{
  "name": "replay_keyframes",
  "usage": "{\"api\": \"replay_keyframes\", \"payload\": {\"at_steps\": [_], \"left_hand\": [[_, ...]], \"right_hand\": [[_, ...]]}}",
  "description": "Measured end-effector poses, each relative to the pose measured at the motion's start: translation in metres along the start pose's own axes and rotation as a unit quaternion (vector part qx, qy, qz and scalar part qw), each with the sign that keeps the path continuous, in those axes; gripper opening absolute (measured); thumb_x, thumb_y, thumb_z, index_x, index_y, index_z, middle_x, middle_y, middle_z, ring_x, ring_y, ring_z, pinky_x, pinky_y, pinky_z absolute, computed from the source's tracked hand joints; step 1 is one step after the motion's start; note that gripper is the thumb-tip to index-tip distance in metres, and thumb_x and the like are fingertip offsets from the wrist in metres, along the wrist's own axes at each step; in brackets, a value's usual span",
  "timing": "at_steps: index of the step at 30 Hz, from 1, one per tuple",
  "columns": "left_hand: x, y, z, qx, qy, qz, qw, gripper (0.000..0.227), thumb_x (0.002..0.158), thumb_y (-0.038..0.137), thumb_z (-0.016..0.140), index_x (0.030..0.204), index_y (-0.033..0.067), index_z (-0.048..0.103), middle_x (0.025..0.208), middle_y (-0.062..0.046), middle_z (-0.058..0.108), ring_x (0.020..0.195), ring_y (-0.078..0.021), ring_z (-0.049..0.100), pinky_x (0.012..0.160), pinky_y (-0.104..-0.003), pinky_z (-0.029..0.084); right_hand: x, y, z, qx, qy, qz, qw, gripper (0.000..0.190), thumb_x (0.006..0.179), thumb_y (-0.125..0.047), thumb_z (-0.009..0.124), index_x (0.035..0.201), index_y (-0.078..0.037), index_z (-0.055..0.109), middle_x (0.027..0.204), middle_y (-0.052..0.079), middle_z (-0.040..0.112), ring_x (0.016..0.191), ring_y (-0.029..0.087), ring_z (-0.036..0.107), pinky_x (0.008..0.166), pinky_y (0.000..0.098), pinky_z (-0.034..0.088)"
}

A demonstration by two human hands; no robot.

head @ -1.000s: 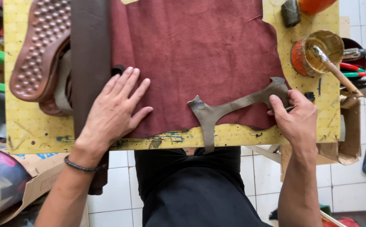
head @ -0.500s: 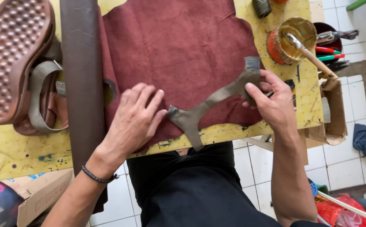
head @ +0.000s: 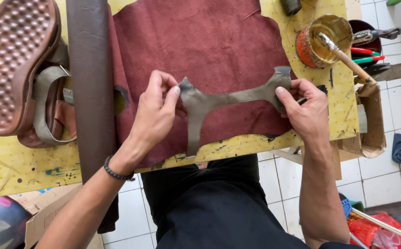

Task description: The person positions a sandal strap on a workbench, then uses a utility knife to trim excess material from the strap ends and around the metal buckle. The person repeatedly adjusts the strap and cuts small sections to refine the fit.

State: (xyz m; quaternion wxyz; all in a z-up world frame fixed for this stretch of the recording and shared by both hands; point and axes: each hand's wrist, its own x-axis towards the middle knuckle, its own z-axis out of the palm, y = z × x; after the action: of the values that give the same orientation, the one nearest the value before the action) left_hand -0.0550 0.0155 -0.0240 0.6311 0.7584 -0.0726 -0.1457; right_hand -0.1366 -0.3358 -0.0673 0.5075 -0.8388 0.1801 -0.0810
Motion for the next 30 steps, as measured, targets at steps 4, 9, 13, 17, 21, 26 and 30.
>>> {"api": "replay_keyframes", "payload": {"at_steps": [4,9,13,17,21,26,30], "left_hand": [[0.019,-0.018,0.007,0.205,0.022,0.067,0.976,0.007,0.106,0.012,0.051,0.114,0.0117,0.051,0.090,-0.023,0.069,0.080,-0.0484,0.073,0.063,-0.058,0.056],[0.013,-0.013,0.012,0.390,0.026,0.117,0.913,0.023,0.110,0.015,0.048,0.132,0.0075,0.045,0.100,-0.023,0.059,0.078,-0.0549,0.069,0.066,-0.063,0.059],[-0.012,0.008,0.016,0.473,0.026,0.195,0.859,0.047,0.100,0.016,0.069,0.141,0.0014,0.050,0.107,-0.018,0.052,0.096,-0.0438,0.068,0.078,-0.054,0.061],[-0.033,-0.006,0.013,0.530,-0.092,0.236,0.809,0.055,0.095,0.032,0.069,0.145,0.0129,0.057,0.140,-0.016,0.052,0.126,-0.0362,0.054,0.092,-0.043,0.052],[-0.044,-0.009,0.011,0.567,-0.073,0.243,0.784,0.057,0.100,0.044,0.062,0.149,0.0138,0.060,0.154,-0.015,0.053,0.139,-0.0319,0.049,0.101,-0.039,0.045],[-0.040,-0.016,0.006,0.592,-0.030,0.235,0.770,0.062,0.099,0.055,0.061,0.148,0.0174,0.062,0.150,-0.016,0.055,0.136,-0.0351,0.050,0.098,-0.043,0.046],[-0.037,-0.017,0.008,0.593,-0.014,0.231,0.772,0.055,0.101,0.050,0.061,0.141,0.0131,0.067,0.148,-0.017,0.057,0.134,-0.0330,0.051,0.096,-0.041,0.048]], "right_hand": [[-0.011,-0.026,0.010,-0.052,0.024,-0.016,0.998,0.012,0.101,-0.009,0.081,0.107,0.000,0.076,0.082,0.014,0.071,0.064,0.015,0.067,0.047,0.0312,0.057],[-0.021,-0.054,0.011,-0.204,0.032,-0.030,0.978,0.029,0.094,-0.024,0.086,0.113,-0.004,0.075,0.086,0.009,0.072,0.075,0.023,0.073,0.064,0.0411,0.057],[-0.020,-0.045,0.010,-0.197,0.030,-0.053,0.979,0.029,0.095,-0.022,0.085,0.113,-0.002,0.074,0.087,0.011,0.071,0.077,0.025,0.072,0.067,0.0420,0.056],[-0.019,-0.035,0.009,-0.173,0.026,-0.058,0.983,0.028,0.095,-0.021,0.087,0.113,-0.004,0.074,0.088,0.009,0.071,0.077,0.021,0.073,0.064,0.0358,0.056],[-0.017,-0.035,0.005,-0.137,0.015,-0.058,0.989,0.025,0.097,-0.015,0.086,0.113,0.001,0.074,0.086,0.011,0.070,0.075,0.020,0.072,0.061,0.0330,0.055],[-0.002,-0.037,0.000,-0.081,0.000,-0.070,0.994,0.023,0.099,-0.005,0.083,0.118,0.003,0.073,0.088,0.013,0.071,0.075,0.019,0.070,0.063,0.0329,0.057],[0.007,-0.033,-0.002,-0.106,-0.024,-0.071,0.992,0.020,0.095,-0.007,0.081,0.114,-0.007,0.076,0.086,0.007,0.073,0.073,0.013,0.069,0.064,0.0283,0.053]]}}
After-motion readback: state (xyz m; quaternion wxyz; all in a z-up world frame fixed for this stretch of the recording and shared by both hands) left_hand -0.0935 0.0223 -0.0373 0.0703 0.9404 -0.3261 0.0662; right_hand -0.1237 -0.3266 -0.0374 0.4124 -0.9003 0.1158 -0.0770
